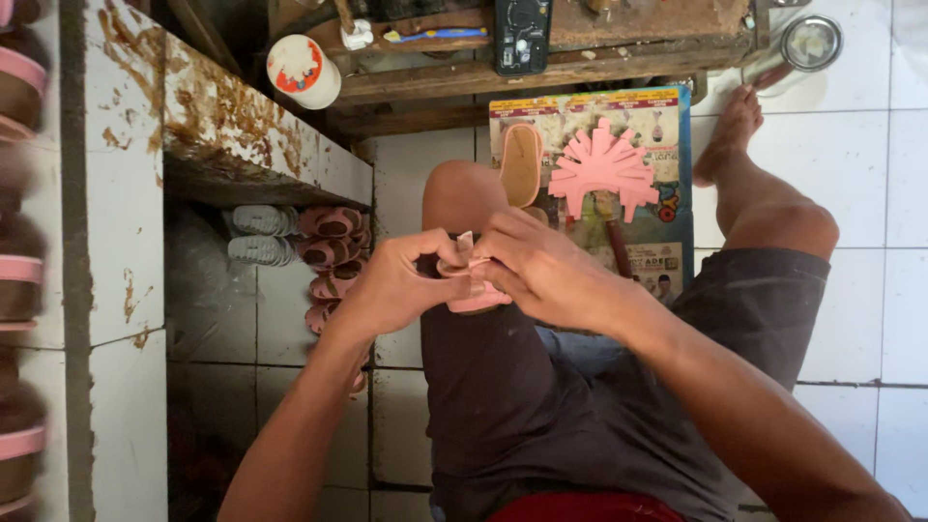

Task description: The person sits on the floor and assembles a pink sandal by stretching the strap upper over a wooden last, pressing and shaping the straps by hand, and tapping/rolling the edges with a small hand tool. They pick up strap components from the floor, fit them onto the last, and set the finished sandal aside with completed pairs.

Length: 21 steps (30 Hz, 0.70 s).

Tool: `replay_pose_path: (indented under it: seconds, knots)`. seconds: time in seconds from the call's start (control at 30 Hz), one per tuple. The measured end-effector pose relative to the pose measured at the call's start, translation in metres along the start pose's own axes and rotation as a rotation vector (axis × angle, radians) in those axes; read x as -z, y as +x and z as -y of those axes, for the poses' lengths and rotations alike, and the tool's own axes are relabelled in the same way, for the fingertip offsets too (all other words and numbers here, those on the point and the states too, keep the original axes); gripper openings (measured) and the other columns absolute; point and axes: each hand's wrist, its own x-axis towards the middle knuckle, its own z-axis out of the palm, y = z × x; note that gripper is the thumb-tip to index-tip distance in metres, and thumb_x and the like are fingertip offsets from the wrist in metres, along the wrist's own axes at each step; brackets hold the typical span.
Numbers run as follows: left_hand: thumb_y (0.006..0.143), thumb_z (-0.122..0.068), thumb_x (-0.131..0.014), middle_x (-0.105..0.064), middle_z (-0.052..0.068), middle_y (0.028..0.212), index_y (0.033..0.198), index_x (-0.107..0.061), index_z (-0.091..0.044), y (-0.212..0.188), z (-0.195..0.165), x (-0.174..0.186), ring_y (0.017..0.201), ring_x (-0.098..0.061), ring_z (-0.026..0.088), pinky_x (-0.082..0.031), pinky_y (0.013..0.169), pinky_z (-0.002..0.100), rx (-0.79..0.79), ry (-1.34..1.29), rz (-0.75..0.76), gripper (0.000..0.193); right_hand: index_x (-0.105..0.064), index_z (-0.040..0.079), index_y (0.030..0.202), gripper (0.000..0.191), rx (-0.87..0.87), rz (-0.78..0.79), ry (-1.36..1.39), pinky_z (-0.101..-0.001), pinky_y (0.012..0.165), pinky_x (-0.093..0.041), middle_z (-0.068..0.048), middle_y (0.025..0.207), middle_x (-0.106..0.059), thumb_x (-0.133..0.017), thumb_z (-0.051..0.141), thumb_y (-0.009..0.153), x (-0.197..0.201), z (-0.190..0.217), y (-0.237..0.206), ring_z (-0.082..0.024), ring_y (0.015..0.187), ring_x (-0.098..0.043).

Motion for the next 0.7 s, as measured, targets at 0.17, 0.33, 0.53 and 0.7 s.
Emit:
replay_pose_path:
  seconds: [0.17,0.33,0.53,0.7]
  knots:
    - [0.087,-0.002,-0.081,-0.068,0.003,0.084,0.082,-0.065,-0.001,-0.01,-0.011,-0.008,0.086,-0.06,0.006,-0.054,0.076,0.026,0.091,0.039,-0.077,0.017,-0.061,0.006,0.114,0.021,-0.039,-0.058,-0.032,-0.0429,0.089,-0.047,-0.012,0.106,-0.057,-0.07,0.012,0.096,-0.006,0.009,-0.004,-0.033,0.104,-0.055]
    - [0.083,-0.012,-0.085,-0.074,0.008,0.093,0.093,-0.067,-0.005,-0.025,-0.021,-0.022,0.101,-0.072,0.019,-0.057,0.087,0.033,-0.234,0.355,-0.175,0.022,-0.048,0.007,0.146,0.058,-0.285,-0.086,0.095,-0.0353,0.091,-0.055,-0.016,0.123,-0.056,-0.07,0.023,0.095,-0.01,0.021,-0.018,-0.034,0.114,-0.055]
    - [0.078,-0.014,-0.088,-0.071,0.017,0.117,0.104,-0.062,-0.008,-0.038,-0.021,-0.034,0.108,-0.072,0.033,-0.058,0.091,0.04,-0.321,0.594,-0.246,0.037,-0.045,-0.004,0.149,0.082,-0.142,-0.074,-0.114,-0.0542,0.112,-0.034,-0.019,0.124,-0.058,-0.084,0.03,0.085,-0.013,0.005,-0.025,-0.039,0.117,-0.054]
    - [0.079,-0.006,-0.085,-0.068,0.015,0.128,0.112,-0.062,-0.007,-0.047,-0.023,-0.037,0.116,-0.069,0.035,-0.058,0.094,0.042,-0.451,0.647,-0.18,0.04,-0.07,0.007,0.116,0.058,-0.322,0.079,0.063,-0.0397,0.093,-0.049,-0.009,0.105,-0.066,-0.09,0.036,0.07,-0.013,-0.003,-0.021,-0.029,0.105,-0.061]
